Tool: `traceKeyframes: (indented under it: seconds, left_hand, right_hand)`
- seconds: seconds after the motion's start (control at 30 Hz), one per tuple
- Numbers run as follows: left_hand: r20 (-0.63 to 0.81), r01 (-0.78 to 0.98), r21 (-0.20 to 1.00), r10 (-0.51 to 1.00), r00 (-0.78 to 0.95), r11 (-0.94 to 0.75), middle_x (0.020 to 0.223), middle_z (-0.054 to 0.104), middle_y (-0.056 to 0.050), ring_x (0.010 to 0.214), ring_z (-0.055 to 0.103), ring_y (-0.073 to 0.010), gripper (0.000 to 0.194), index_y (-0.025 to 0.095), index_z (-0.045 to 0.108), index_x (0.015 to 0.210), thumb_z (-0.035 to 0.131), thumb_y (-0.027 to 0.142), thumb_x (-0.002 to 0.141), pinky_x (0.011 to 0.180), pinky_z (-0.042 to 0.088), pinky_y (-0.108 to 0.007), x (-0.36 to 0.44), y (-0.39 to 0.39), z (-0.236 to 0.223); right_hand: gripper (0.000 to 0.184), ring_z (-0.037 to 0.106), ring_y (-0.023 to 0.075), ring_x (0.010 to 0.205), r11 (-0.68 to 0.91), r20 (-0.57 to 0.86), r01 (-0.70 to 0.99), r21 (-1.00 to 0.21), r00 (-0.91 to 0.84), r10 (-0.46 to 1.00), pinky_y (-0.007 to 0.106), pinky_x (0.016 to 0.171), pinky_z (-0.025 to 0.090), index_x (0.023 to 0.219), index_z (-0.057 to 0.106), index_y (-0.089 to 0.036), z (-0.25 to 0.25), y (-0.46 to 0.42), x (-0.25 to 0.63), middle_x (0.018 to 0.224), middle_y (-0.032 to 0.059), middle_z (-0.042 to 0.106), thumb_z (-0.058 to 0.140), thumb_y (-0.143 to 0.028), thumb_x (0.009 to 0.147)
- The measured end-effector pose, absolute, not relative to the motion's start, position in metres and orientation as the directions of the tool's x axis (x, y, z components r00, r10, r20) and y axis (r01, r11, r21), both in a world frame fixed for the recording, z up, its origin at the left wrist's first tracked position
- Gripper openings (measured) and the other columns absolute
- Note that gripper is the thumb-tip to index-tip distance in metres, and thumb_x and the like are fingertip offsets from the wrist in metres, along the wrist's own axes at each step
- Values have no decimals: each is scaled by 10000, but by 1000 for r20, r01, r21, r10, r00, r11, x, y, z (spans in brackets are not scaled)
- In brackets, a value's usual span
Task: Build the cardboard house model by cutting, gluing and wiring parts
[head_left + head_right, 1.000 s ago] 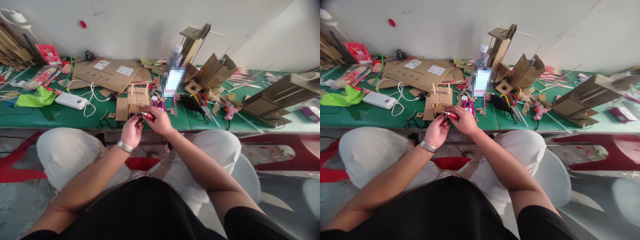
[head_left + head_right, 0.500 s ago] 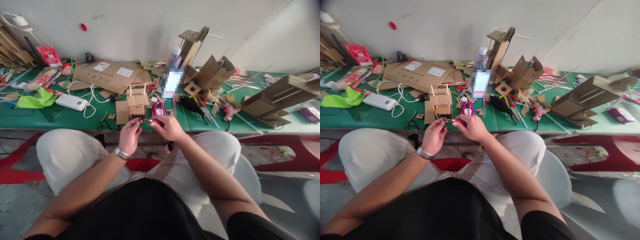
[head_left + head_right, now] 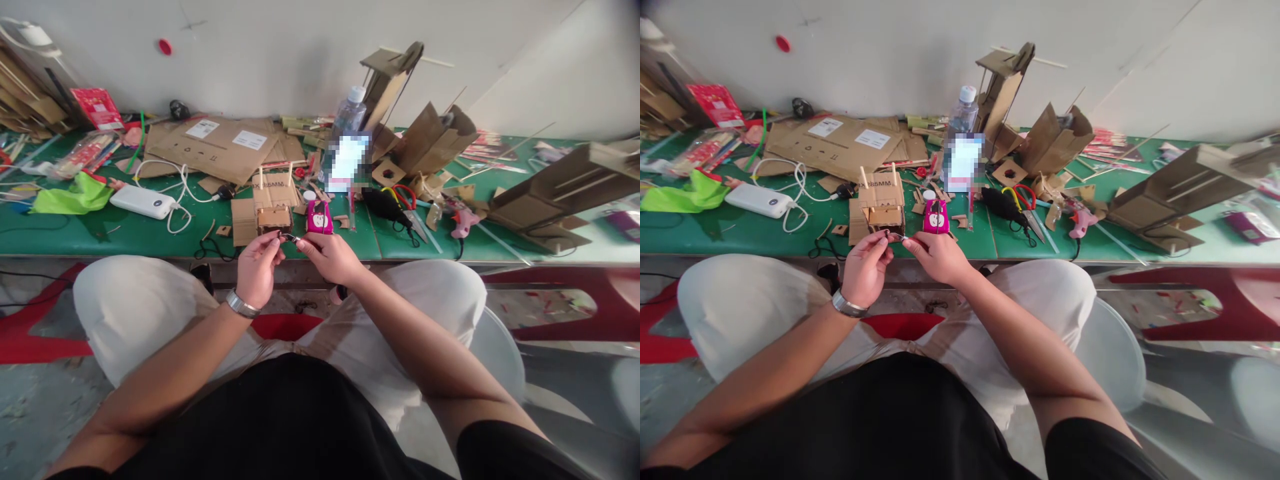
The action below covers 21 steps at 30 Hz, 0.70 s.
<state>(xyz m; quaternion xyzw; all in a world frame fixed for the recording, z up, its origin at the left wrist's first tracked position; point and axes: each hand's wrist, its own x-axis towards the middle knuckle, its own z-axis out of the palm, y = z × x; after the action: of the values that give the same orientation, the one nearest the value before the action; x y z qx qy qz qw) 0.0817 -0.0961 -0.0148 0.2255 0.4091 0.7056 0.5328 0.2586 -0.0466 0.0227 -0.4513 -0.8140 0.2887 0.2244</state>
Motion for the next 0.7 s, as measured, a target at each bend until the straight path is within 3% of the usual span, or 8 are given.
traceKeyframes:
  seconds: [0.3, 0.47, 0.6, 0.7]
  left_hand:
    - [-63, -511, 848, 931, -360, -140, 914, 841, -70, 639, 664, -108, 284, 197, 859, 995, 967, 328, 767, 610, 498, -239, 81, -96, -19]
    - [-30, -438, 887, 928, -372, -147, 892, 825, -67, 678, 688, -117, 264, 185, 867, 1006, 953, 334, 806, 643, 529, -232, 79, -96, -24]
    - [0, -363, 919, 922, -387, -152, 855, 809, -57, 697, 700, -128, 251, 183, 873, 1017, 948, 326, 824, 666, 543, -227, 76, -96, -29]
    - [18, -336, 927, 914, -405, -167, 875, 816, -60, 691, 705, -132, 221, 189, 878, 1005, 944, 306, 828, 668, 548, -231, 77, -95, -30]
  right_hand:
    - [494, 495, 139, 615, 431, 119, 577, -694, -499, 859, 275, 604, 306, 773, 579, -211, 21, -47, 257, 653, -15, 574, 513, -558, 1118]
    - [416, 557, 148, 608, 443, 104, 559, -701, -534, 839, 277, 605, 320, 818, 555, -226, 21, -52, 253, 673, -10, 618, 471, -460, 1150]
    - [248, 635, 157, 577, 419, 89, 493, -762, -561, 823, 269, 596, 388, 1165, 641, -214, 21, -58, 250, 712, -24, 686, 490, -410, 1152]
    - [364, 666, 159, 567, 426, 125, 432, -795, -570, 812, 270, 607, 468, 1476, 547, -219, 20, -62, 249, 749, -39, 722, 507, -349, 1138]
